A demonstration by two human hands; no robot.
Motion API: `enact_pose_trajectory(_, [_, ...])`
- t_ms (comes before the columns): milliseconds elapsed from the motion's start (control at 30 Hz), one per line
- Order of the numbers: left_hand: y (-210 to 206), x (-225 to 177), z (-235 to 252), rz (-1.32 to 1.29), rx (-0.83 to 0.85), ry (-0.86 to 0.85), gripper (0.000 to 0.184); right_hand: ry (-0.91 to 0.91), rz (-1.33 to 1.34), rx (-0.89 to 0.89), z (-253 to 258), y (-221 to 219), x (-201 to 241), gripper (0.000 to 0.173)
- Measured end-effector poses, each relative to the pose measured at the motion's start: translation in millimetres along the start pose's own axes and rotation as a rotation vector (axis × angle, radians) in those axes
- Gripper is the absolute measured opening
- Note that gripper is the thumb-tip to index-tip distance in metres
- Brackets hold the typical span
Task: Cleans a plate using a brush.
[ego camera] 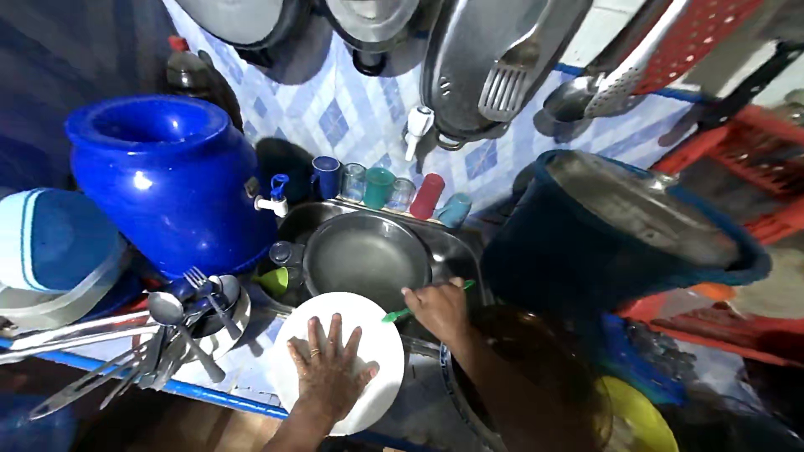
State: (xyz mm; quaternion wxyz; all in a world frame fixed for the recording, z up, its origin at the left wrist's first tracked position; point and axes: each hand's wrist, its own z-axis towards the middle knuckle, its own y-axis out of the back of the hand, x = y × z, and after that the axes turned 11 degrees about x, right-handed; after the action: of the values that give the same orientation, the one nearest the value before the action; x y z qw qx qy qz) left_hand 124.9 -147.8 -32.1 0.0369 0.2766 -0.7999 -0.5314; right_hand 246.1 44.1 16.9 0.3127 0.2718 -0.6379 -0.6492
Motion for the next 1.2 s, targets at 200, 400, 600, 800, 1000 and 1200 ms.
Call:
enact_pose_trajectory(200, [10.6,-0.6,-0.9,-0.061,0.117,-0.015,0.081,0.253,0.014,-0.222,19.7,-38.1,-23.0,0.037])
enact_pose_trajectory(400, [13.1,1.3,0.3,-0.07,0.157,-0.018,0.082,0.392,0.141,-0.176,32.3,-50.8,-34.3,0.041])
enact_pose_trajectory(600, [11.2,1.7,0.7,-0.078,0.155,-0.023,0.081,0.429,0.127,-0.128,36.7,-48.1,-31.8,0.039])
enact_pose_trajectory(800, [9.0,1.9,1.4,-0.073,0.142,-0.018,0.082,0.489,0.108,-0.154,35.5,-51.6,-34.5,0.042])
enact_pose_trajectory(1000, [11.0,1.8,0.9,-0.067,0.17,-0.01,0.082,0.466,0.11,-0.148,36.0,-51.2,-39.7,0.045])
enact_pose_trajectory(1200, [9.0,1.3,0.5,-0.079,0.165,-0.015,0.081,0.466,0.093,-0.113,41.3,-45.0,-40.3,0.044])
